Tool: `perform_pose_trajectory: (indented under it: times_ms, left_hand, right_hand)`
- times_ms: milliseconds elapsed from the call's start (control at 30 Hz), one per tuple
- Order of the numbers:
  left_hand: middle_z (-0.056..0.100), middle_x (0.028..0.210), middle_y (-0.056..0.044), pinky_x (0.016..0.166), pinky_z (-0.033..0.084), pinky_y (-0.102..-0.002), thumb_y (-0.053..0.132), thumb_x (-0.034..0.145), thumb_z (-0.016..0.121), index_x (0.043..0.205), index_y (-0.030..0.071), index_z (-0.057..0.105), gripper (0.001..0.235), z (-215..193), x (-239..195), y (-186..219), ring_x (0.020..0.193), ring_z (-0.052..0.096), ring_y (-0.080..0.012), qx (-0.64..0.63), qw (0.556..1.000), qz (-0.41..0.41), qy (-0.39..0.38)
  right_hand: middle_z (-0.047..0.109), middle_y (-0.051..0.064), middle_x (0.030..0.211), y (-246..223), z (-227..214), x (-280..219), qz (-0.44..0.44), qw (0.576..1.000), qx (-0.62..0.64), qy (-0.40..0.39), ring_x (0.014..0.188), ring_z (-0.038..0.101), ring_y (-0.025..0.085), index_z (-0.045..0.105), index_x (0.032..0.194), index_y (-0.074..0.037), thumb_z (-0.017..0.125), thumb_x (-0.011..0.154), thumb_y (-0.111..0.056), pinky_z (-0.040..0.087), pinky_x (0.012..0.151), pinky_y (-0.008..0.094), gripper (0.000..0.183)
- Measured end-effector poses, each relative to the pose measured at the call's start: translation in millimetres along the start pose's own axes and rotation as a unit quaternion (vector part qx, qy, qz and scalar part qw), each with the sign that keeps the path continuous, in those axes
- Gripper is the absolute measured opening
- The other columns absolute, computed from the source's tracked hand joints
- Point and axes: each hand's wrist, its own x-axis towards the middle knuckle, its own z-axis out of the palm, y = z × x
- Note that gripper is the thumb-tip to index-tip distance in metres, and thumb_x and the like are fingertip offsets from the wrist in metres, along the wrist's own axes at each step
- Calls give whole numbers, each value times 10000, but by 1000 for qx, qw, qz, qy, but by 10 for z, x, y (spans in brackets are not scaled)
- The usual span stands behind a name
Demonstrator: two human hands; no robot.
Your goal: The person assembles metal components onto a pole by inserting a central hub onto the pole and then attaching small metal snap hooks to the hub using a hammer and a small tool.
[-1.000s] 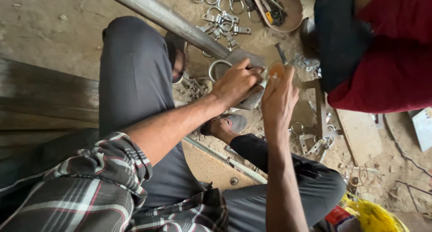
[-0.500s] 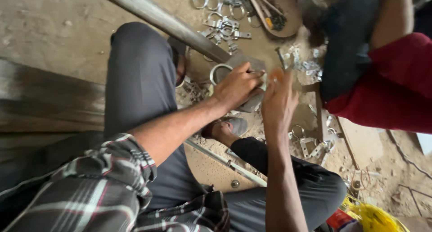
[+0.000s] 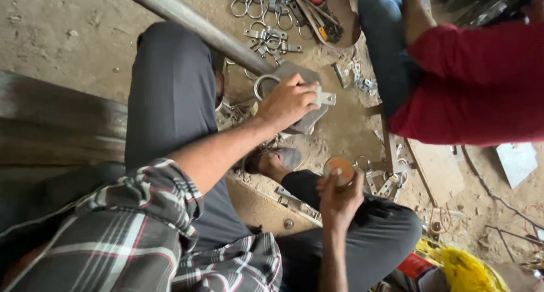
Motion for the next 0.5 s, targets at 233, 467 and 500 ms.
perform_pose_trajectory:
  times_ms: [233, 467, 500]
  left_hand:
    - [739, 1220, -1, 979, 417, -453, 355, 888, 721, 1003, 142, 774, 248, -86, -7, 71, 1044, 600, -235, 127, 989, 42, 59]
    - [725, 1262, -28, 1005, 410, -461, 373, 897, 726, 1094, 106, 753, 332, 74, -63, -3, 1125, 610, -239, 120, 986, 12, 119]
    - [725, 1266, -35, 1001, 408, -466, 371, 893, 729, 1094, 106, 752, 333, 65, -105, 20, 1132, 612, -236, 110, 987, 6, 121]
  right_hand:
    - [713, 137, 729, 329, -15, -10, -3, 993, 116, 15, 554, 678, 151, 524, 1087, 27, 619, 1042, -136, 517, 470, 247, 193]
    - [713, 116, 752, 173, -85, -124, -12, 986, 169, 10, 554, 664, 135, 547, 1119, 9, 604, 1030, -141, 495, 465, 232, 183]
    - [717, 115, 751, 145, -96, -167, -16, 986, 164, -3, 556, 667, 131, 551, 1113, 11, 608, 1030, -141, 502, 468, 231, 183]
